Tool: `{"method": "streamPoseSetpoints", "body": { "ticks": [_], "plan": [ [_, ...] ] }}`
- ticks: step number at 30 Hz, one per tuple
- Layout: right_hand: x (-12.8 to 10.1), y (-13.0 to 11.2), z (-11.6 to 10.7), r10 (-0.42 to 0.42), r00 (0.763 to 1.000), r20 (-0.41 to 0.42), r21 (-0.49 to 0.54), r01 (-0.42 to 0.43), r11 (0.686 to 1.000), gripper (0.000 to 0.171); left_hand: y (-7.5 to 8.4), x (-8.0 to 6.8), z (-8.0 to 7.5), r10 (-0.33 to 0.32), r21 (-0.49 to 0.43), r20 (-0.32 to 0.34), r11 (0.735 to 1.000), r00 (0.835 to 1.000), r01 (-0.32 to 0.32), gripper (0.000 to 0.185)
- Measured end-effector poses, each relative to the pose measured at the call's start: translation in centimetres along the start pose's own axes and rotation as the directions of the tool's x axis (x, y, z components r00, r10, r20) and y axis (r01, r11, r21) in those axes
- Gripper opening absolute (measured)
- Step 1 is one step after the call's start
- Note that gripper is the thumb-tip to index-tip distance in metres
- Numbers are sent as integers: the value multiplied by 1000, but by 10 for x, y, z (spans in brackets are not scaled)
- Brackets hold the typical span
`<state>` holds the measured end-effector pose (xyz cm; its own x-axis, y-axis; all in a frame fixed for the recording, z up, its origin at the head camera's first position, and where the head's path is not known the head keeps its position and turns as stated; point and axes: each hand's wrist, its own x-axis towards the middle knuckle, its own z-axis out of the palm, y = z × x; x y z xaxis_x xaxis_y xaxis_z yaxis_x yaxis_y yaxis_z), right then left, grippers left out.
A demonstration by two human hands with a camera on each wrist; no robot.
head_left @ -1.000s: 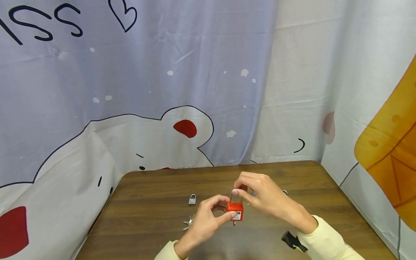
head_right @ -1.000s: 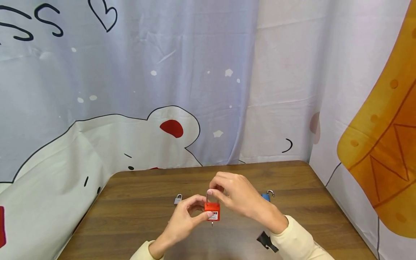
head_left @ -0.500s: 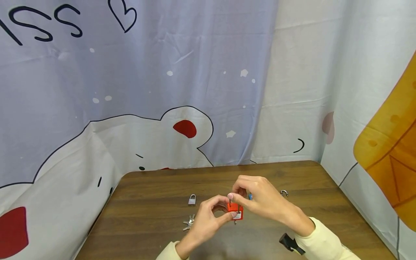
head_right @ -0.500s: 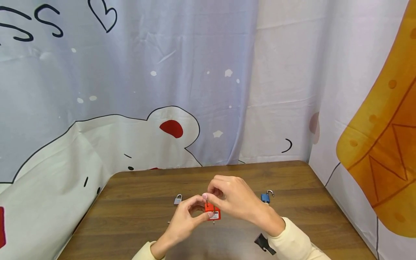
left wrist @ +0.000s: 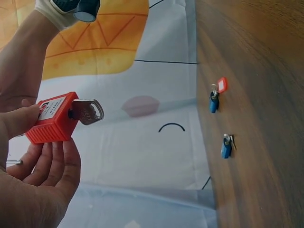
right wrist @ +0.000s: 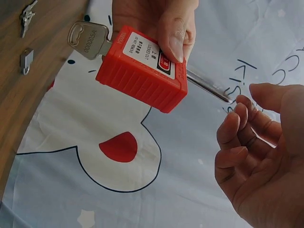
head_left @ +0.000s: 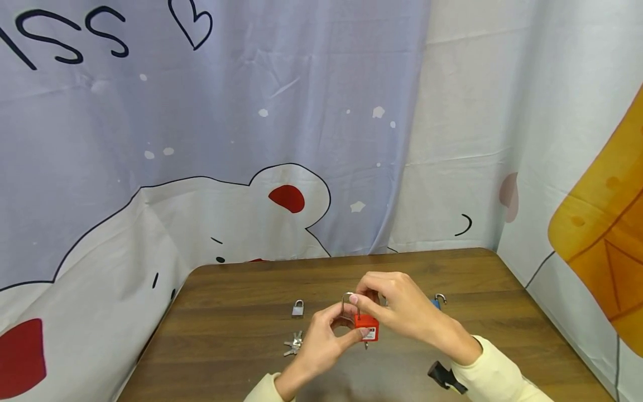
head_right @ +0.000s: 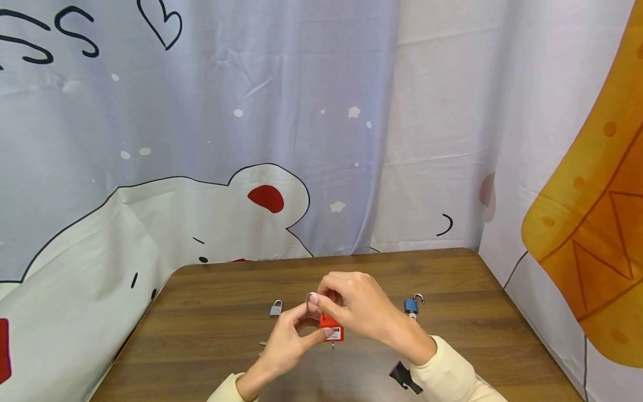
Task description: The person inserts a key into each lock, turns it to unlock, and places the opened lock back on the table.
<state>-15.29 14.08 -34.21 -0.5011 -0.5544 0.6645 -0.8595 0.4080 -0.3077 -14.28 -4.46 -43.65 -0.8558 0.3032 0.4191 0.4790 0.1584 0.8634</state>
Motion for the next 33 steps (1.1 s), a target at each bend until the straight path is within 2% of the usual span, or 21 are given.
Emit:
{"method": "streamPoseSetpoints", "body": {
  "ticks": [4,7,12,18,21,25,28,33],
  "plan": [
    [-4,1,-3,44,999,-16,-17,-45,999,7,-1,1,-1,-14,4,1,1000,1000,14,21],
    [-9,2,-7,68,997,-36,-76,-71,995,9,-3,3,-2,-39,1,-3,999,999,39,23],
    [-20,3,-12,63,997,-42,-193,-70,979,31,-7,7,-5,-97,-16,-20,995,995,97,26],
    [-35,7,-17,28,999,-28,-263,-35,964,47,-13,16,-10,-130,-36,-45,991,990,129,27],
    [-44,9,-15,13,1000,-13,-277,-16,961,54,1,19,-12,-158,-8,-63,987,985,158,25],
    [-61,13,-10,40,999,27,-291,-31,956,59,-1,24,-12,-197,10,-80,980,977,199,23],
    [-72,17,-5,60,997,51,-305,-42,952,60,-26,30,-12,-221,-17,-91,975,971,221,25],
    [-86,21,3,58,996,71,-317,-33,948,61,-46,39,-14,-258,3,-118,966,959,260,26]
  ]
}}
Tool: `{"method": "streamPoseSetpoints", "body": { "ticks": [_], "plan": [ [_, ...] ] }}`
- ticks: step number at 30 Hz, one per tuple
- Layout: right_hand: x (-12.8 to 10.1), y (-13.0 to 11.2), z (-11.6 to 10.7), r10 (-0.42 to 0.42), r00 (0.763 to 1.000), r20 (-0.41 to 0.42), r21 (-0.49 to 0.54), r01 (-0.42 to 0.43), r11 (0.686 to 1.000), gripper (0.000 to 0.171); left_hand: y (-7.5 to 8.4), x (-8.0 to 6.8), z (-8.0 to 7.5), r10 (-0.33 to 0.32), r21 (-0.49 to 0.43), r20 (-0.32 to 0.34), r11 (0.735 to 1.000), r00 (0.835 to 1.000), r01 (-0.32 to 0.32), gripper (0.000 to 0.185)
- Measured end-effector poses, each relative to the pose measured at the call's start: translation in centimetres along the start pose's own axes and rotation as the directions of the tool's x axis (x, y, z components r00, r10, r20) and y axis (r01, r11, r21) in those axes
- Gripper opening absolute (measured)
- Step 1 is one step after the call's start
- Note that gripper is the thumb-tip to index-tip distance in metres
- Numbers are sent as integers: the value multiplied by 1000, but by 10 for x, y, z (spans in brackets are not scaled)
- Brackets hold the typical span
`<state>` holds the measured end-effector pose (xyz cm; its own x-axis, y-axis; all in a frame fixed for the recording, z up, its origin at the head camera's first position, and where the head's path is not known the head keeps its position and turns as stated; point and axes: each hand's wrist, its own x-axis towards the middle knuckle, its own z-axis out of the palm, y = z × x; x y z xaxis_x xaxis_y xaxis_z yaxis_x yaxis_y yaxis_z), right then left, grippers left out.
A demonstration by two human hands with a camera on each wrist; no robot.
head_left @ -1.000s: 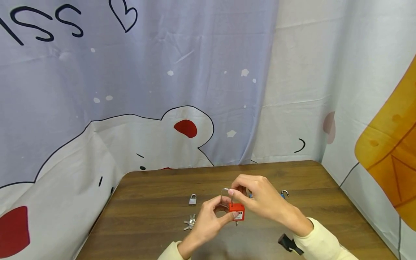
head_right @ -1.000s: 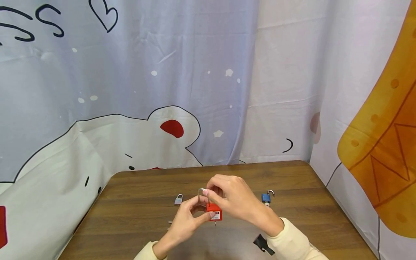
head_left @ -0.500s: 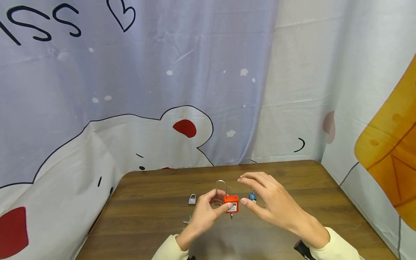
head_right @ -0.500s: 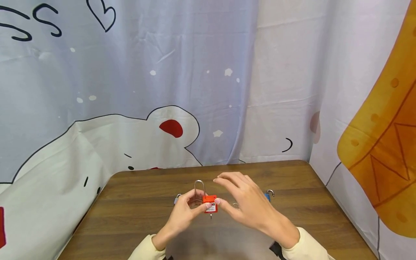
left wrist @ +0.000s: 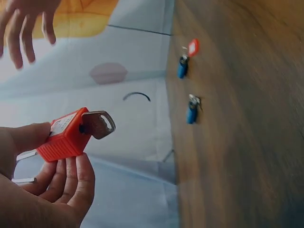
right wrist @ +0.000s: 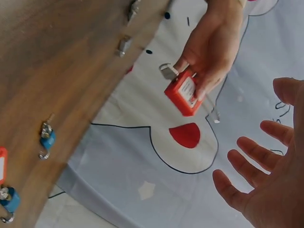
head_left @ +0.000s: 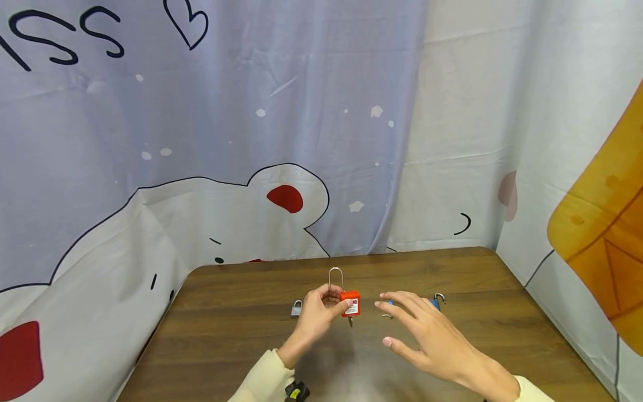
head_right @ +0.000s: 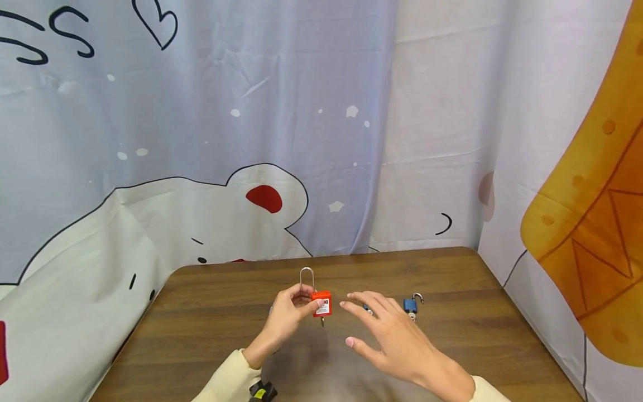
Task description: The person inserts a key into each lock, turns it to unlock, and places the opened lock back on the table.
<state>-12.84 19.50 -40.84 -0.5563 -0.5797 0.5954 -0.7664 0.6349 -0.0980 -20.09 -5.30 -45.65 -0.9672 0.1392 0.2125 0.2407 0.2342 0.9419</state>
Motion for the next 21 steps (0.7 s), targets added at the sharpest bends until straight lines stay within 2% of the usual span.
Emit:
{"method": "streamPoseSetpoints", "body": {
  "ticks": [5,9,12,19,21],
  "plan": [
    [-10,-1,10,-15,1000,9,-37,16,999,68,-17,13,1,-58,76,-28,995,998,60,25],
    [-18,-2,18,-27,1000,12,-60,28,998,73,-30,22,3,-133,110,-27,985,991,135,23],
    [-23,-2,22,-24,999,21,-60,25,998,74,-37,28,6,-203,102,-5,974,979,202,22],
    [-33,-3,30,-37,998,47,-60,40,997,63,-57,40,11,-306,21,32,952,951,305,20],
    [-35,-4,32,-46,998,53,-56,49,997,62,-64,43,12,-340,-5,51,940,939,341,20]
  ]
}}
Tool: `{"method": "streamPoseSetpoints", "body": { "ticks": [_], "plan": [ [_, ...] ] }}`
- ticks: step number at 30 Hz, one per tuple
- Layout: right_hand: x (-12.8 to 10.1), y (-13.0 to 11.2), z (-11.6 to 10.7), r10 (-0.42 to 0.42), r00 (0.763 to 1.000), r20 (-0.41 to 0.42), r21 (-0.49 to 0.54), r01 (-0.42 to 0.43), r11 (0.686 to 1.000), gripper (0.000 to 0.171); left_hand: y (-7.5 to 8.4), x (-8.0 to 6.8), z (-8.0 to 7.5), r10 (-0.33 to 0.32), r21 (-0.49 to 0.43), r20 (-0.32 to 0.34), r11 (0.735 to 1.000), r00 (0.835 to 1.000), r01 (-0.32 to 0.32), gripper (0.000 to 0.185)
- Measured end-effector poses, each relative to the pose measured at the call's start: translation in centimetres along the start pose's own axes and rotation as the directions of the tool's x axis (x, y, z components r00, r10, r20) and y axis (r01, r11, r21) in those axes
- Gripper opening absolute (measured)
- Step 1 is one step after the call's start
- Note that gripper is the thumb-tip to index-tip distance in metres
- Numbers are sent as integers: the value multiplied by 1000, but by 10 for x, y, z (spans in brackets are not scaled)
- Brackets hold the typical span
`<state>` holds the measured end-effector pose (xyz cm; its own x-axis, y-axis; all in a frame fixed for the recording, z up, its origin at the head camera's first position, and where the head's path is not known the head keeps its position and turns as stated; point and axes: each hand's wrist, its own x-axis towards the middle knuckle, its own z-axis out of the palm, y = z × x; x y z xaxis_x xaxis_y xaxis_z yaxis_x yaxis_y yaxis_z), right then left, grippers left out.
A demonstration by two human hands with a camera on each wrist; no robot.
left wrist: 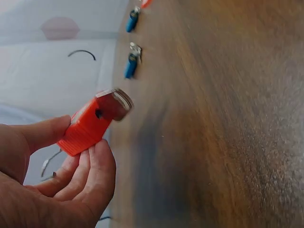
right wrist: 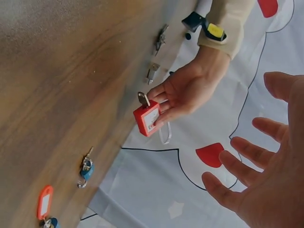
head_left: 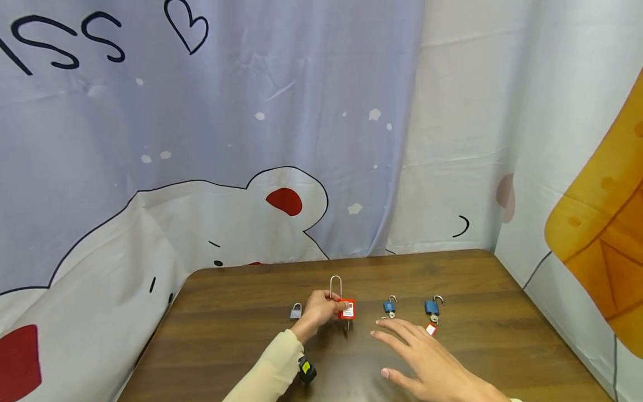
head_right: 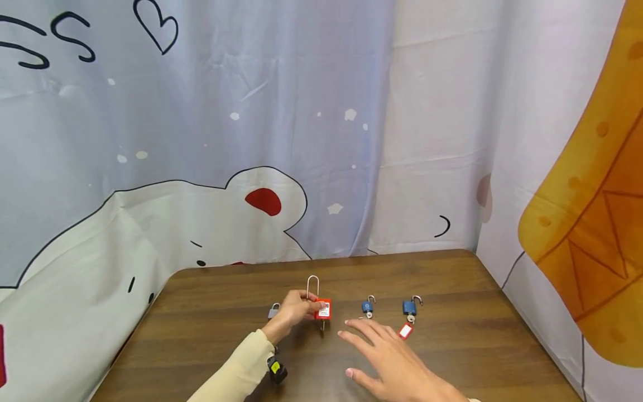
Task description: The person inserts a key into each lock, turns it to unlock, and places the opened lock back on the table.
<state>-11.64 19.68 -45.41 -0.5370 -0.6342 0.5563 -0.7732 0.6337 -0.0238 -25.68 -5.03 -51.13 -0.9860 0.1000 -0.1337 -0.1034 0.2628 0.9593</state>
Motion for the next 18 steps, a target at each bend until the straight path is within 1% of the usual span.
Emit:
{"method": "streamPoseSetpoints", "body": {
  "ticks": [3,6,12,15,18],
  "plan": [
    [-2,0,2,-1,1000,16,4,1,1000,62,-8,8,1,-27,-24,17,999,999,28,21],
    [-4,0,4,3,1000,30,24,-4,1000,63,-14,14,2,-40,-32,19,999,999,41,22],
    [-8,0,5,26,996,84,55,-31,998,60,-24,22,2,-91,-43,16,995,996,92,22],
    [-10,1,7,23,996,81,61,-28,998,58,-25,24,2,-98,-49,27,994,995,99,24],
    [-10,1,9,14,998,65,54,-17,998,56,-25,26,3,-94,-31,35,995,995,95,23]
  ]
}}
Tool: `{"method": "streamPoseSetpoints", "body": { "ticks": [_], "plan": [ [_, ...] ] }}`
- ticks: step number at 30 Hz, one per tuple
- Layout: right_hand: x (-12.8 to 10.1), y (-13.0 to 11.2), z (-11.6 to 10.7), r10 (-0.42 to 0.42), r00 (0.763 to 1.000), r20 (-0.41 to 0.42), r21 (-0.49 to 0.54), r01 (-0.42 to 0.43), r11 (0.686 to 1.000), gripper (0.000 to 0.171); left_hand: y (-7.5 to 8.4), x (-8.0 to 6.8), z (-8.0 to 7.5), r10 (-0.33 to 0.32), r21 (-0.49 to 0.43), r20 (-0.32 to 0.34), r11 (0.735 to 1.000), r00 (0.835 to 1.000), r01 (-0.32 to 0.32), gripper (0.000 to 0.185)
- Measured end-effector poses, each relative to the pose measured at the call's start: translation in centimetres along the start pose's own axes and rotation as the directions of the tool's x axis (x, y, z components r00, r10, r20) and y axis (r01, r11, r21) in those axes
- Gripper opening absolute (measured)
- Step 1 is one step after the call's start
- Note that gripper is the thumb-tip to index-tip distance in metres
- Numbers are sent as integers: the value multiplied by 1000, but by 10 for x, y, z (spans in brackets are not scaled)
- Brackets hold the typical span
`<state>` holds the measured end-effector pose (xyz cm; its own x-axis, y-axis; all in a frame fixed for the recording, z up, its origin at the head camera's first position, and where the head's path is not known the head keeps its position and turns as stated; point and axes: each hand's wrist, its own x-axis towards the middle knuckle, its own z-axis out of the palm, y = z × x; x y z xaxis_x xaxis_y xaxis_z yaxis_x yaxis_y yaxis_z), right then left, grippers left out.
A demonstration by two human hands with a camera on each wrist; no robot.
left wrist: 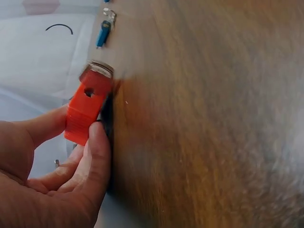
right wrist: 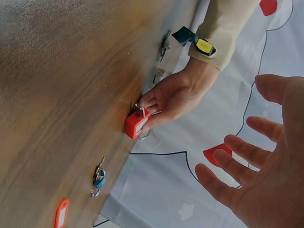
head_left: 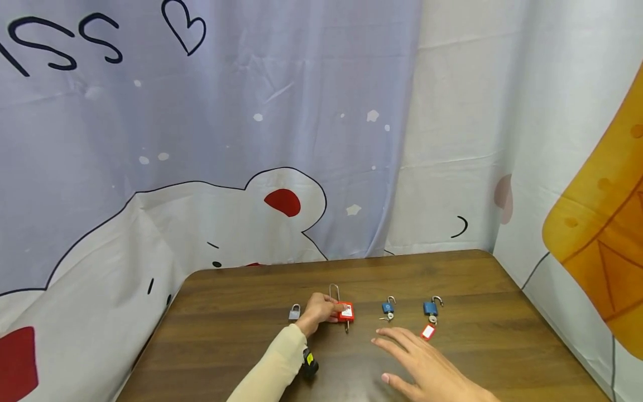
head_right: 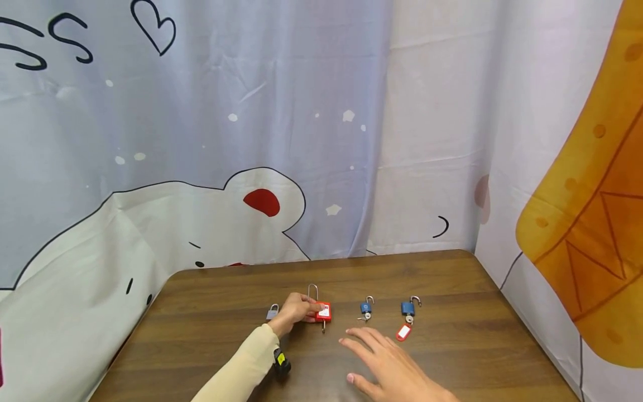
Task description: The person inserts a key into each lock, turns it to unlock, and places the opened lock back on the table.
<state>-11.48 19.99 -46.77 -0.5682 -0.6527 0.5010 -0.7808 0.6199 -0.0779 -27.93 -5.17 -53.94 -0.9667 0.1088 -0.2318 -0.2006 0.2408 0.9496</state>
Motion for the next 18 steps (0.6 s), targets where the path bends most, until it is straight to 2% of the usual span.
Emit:
{"method": "streamPoseSetpoints", "body": {
  "ticks": [3,5,11,14,18],
  "plan": [
    [0,0,2,-9,1000,-15,-7,9,1000,55,2,0,1,15,49,-10,999,1000,-14,20],
    [-1,0,3,-12,1000,-20,-11,12,1000,55,5,0,1,47,112,-30,993,998,-43,17],
    [0,-2,3,-25,999,-36,1,25,1000,54,6,1,2,149,315,-103,943,984,-110,15],
    [0,-3,2,-30,999,-36,9,30,999,52,5,2,3,160,340,-124,934,979,-109,21],
    [0,-3,1,-32,999,-40,2,32,999,51,5,1,3,160,338,-132,935,978,-108,26]
  ]
}}
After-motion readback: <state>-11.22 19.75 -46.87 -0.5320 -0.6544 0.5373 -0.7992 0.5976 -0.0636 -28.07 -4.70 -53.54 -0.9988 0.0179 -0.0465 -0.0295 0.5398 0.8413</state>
